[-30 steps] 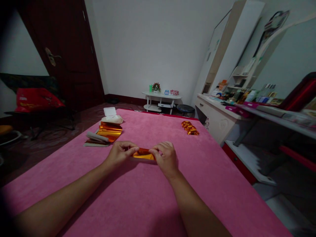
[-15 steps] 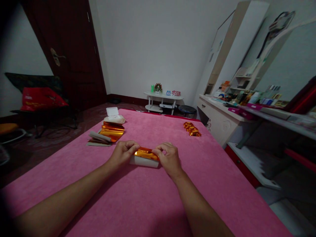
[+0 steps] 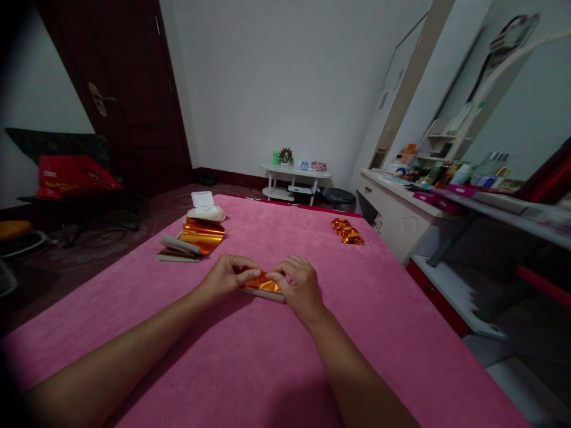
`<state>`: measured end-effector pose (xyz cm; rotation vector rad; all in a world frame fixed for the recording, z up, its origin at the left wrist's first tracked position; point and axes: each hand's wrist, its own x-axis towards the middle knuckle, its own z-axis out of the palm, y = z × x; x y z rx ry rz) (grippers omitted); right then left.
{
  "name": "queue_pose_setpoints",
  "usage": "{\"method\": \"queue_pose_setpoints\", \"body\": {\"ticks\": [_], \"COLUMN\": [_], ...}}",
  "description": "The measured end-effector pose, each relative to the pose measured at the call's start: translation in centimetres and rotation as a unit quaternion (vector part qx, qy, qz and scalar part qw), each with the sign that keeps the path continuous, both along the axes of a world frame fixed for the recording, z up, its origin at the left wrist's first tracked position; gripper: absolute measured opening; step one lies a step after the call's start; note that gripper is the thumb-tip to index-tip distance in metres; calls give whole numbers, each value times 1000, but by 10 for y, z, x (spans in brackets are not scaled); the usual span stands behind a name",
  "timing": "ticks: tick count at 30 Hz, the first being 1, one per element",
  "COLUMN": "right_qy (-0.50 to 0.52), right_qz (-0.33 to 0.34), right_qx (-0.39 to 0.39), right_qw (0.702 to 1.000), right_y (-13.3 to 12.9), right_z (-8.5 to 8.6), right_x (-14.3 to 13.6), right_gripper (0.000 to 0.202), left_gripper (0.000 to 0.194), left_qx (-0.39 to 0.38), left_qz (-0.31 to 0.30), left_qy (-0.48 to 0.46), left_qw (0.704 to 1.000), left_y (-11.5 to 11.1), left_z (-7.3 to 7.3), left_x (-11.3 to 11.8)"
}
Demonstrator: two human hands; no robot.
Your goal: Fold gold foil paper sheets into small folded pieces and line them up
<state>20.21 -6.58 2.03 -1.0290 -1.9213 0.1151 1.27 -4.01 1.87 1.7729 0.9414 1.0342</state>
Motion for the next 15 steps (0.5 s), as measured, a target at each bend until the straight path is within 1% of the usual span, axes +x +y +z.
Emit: {"method": "queue_pose_setpoints", "body": {"ticks": [2, 3, 6, 8, 10, 12, 13, 15], "right_qy": [8, 10, 14, 9, 11, 39, 65, 116], "right_qz": [4, 4, 9, 12, 3, -22, -40, -85], "right_qx": [-19, -30, -63, -77, -81, -71, -57, 1], "right_qw": [1000, 999, 998, 997, 997, 997, 995, 990], "right_y": [-1, -2, -2, 1, 6, 7, 6, -2], "right_z": [0, 0, -3, -5, -6, -1, 4, 18], "right_x": [-3, -5, -7, -4, 3, 11, 15, 21], "right_gripper": [15, 16, 17, 17, 19, 22, 24, 23], "left_gripper": [19, 18, 15, 12, 8, 7, 9, 13], "left_qx": [-11, -3, 42, 45, -13, -97, -125, -161], "left_qz": [-13, -13, 16, 34, 51, 88, 112, 141], "left_qy": [-18, -17, 9, 21, -22, -111, -150, -198], "left_qw": [1000, 1000, 999, 998, 998, 985, 974, 957], "left_y": [-3, -5, -10, -10, -6, 3, 8, 18], "left_z": [2, 2, 2, 2, 2, 3, 4, 5], "left_x": [3, 4, 8, 7, 3, -5, -9, -17]}}
